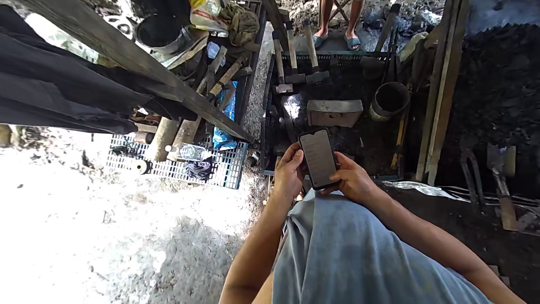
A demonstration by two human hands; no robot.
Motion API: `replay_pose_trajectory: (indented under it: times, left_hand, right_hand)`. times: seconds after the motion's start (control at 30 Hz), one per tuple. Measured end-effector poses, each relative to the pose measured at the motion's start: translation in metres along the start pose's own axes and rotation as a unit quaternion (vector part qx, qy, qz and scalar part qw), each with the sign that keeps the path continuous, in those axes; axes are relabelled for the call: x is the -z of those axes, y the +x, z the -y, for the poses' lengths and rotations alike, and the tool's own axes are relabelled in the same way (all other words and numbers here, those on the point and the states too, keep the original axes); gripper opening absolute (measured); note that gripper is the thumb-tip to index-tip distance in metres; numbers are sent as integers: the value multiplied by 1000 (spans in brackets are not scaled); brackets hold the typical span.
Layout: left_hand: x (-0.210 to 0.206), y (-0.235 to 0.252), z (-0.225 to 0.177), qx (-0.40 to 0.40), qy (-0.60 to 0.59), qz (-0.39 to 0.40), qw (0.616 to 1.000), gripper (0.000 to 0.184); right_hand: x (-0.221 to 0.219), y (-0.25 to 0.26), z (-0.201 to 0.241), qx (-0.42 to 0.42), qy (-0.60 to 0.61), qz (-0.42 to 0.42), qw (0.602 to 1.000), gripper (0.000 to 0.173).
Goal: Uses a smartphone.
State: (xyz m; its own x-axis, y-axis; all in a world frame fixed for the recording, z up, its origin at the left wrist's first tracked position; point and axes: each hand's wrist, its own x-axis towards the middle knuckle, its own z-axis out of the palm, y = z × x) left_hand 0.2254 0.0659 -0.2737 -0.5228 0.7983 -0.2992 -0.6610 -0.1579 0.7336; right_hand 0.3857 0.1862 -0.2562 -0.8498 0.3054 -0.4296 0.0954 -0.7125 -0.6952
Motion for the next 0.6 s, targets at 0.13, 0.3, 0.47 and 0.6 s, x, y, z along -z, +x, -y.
replay_pose_trajectory:
  times: [0.13,0.3,0.47,0.6]
  left_hand:
    - [1,-1,0,0,-2,-9,1000,30]
    - [3,-1,-1,1,3,0,1000,31]
    - [3,1,-2,4,4,0,1000,31]
    - [3,2,-4,9,4,-4,1000,30]
  right_hand:
    - [-1,1,0,-4,-2,4,1000,60]
    - [-1,4,0,-6,-2,3,1000,61]
    - [-1,6,1,-4,-9,4,1000,61]
    - [0,7,3,-5,-8,3,1000,62]
